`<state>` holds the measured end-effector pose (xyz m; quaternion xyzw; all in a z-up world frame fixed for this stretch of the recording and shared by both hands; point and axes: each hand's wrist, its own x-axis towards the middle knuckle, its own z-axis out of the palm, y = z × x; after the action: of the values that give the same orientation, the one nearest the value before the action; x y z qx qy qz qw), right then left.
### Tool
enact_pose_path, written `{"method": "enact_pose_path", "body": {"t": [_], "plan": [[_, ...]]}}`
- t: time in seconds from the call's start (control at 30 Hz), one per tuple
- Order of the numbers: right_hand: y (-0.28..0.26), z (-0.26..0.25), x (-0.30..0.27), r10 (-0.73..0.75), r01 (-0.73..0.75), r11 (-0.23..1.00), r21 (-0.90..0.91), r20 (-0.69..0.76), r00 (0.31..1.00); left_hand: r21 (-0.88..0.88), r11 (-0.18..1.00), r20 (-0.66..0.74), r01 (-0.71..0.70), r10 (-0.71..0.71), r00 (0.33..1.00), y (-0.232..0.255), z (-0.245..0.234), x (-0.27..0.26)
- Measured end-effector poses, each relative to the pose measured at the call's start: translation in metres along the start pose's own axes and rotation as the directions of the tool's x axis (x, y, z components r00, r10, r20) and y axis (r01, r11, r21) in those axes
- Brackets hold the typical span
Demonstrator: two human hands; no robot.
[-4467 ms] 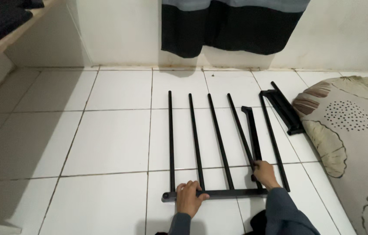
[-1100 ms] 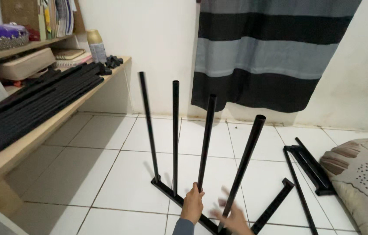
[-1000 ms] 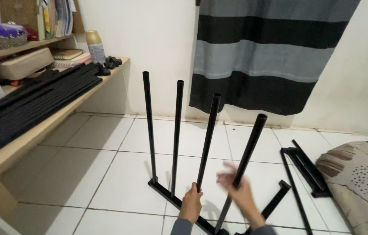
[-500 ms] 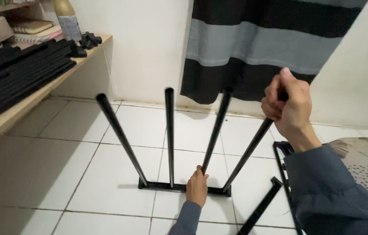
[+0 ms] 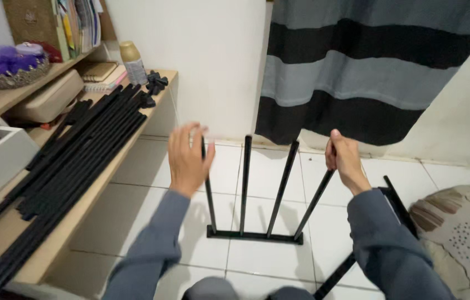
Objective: The person assembles a black metal rack on the tiled floor, inserting long metal tubes one by one into the sockets of a base frame and then fitting side frames and crossbars together by hand. The rack is partially built by the end of the clip.
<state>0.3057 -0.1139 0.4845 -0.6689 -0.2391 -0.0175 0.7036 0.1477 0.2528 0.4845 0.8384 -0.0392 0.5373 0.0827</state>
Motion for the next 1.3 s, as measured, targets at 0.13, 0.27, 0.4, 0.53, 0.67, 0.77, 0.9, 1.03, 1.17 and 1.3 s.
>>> {"method": "enact_pose_path", "body": {"t": [0.13, 0.27, 0.4, 0.53, 0.67, 0.77, 0.9, 1.03, 1.17, 1.3], "plan": [[0.000, 0.001, 0.001, 0.013, -0.012, 1.000, 0.003, -0.063, 0.998, -0.153, 0.987, 0.071, -0.054, 0.066, 0.995, -0.028, 0.013, 0.043], [0.016, 0.005, 0.017, 0.056, -0.045, 0.996, 0.078, -0.137, 0.989, -0.662, 0.475, 0.494, 0.579, -0.304, 0.814, -0.042, 0.064, 0.032], [0.047, -0.009, 0.029, 0.065, -0.065, 0.974, 0.217, 0.006, 0.998, -0.571, 0.087, 0.760, 0.817, -0.321, 0.565, -0.061, 0.105, 0.015], [0.028, -0.019, 0.035, 0.086, -0.087, 0.995, 0.051, 0.031, 0.996, -0.541, -0.001, 0.832, 0.841, -0.147, 0.535, -0.068, 0.094, 0.022], [-0.030, -0.001, 0.025, -0.269, 0.310, 0.591, -0.745, 0.181, 0.946, -0.510, 0.031, 0.852, 0.860, -0.118, 0.509, -0.059, 0.071, 0.025], [-0.063, 0.034, 0.022, -0.462, 0.501, 0.487, -0.715, 0.276, 0.843, -0.544, 0.076, 0.827, 0.836, -0.120, 0.549, -0.057, 0.076, 0.020], [-0.064, 0.129, 0.043, -0.422, 0.597, 0.273, -0.754, 0.463, 0.779, -0.585, 0.131, 0.795, 0.801, -0.107, 0.598, -0.065, 0.080, 0.015], [-0.028, 0.203, 0.049, -0.444, 0.512, -0.125, -0.850, 0.509, 0.737, -0.571, 0.157, 0.797, 0.806, -0.126, 0.590, -0.066, 0.079, 0.013], [0.003, 0.213, 0.044, -0.206, 0.491, 0.161, -0.856, 0.457, 0.865, -0.584, 0.320, 0.725, 0.746, -0.209, 0.657, -0.059, 0.079, 0.019], [-0.013, 0.203, 0.043, -0.134, 0.516, 0.221, -0.827, 0.499, 0.856, -0.548, 0.491, 0.709, 0.677, -0.157, 0.688, -0.061, 0.069, 0.020]]}}
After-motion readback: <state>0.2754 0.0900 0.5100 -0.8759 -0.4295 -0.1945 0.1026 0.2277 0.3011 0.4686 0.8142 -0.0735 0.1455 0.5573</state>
